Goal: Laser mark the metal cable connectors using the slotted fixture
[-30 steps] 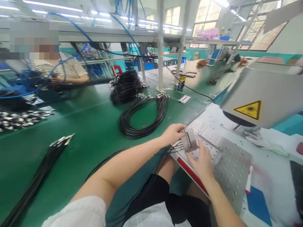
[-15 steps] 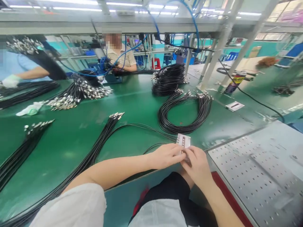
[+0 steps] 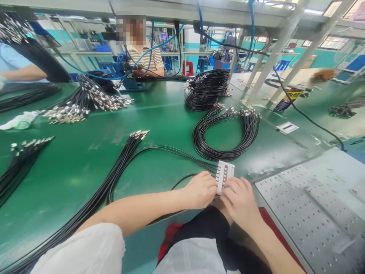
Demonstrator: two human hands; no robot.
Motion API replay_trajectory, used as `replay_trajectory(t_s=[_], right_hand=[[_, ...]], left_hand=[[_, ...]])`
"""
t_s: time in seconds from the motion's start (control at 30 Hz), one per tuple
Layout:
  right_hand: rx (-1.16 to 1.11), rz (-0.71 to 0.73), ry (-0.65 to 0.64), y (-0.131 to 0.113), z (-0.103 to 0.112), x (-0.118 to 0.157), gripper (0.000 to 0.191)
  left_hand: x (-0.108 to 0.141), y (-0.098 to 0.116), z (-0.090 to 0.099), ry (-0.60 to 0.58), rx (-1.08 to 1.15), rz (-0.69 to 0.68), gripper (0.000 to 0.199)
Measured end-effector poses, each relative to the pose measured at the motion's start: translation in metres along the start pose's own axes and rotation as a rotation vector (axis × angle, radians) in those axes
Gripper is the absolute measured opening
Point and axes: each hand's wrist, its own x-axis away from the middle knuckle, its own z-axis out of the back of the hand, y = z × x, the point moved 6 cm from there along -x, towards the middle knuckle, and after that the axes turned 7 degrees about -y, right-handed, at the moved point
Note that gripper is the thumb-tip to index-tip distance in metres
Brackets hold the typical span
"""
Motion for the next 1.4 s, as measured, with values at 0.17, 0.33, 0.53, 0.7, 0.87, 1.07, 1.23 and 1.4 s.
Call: replay_trajectory(t_s=[0.17,0.33,0.53,0.7,0.87,1.07,1.23,1.4], right_hand=[[-0.092,0.0,-0.052,0.005,0.027,-0.014,0.015],[-0.288,-0.139,0.035,0.045,0.071,-0.062,0.023],[-0.192,-0.553,0.102,0.123,0.03,-0.119,0.031],[-0.138,-0.556,0.107,0.129,0.006,-0.114,0.046],[-0.172,-0.281,-0.129,0.09,0.008,-0.053,0.058],[-0.058,-0.251,-0.335,0.063,-0.006,-0.002,0.093],[-0.045,-0.317,-0.388,0.059,-0.003,-0.017,0.095],[-0.013,-0.368,-0.478,0.056,0.002,-0.025,0.092]], left_hand=[[-0.002,0.0,0.0,-0.035,-0.005,0.002,0.02],[-0.003,-0.001,0.002,-0.041,0.033,0.01,0.024],[-0.01,-0.005,0.012,-0.077,0.107,0.003,0.017],[-0.017,-0.049,0.031,-0.221,0.01,0.249,0.033],[-0.022,-0.079,0.024,-0.565,-0.109,0.288,0.026],[-0.04,-0.079,0.012,-0.766,-0.017,0.262,0.013],[-0.045,-0.083,0.008,-0.947,0.206,0.325,0.009],[-0.052,-0.091,0.036,-0.863,0.624,0.496,0.009]])
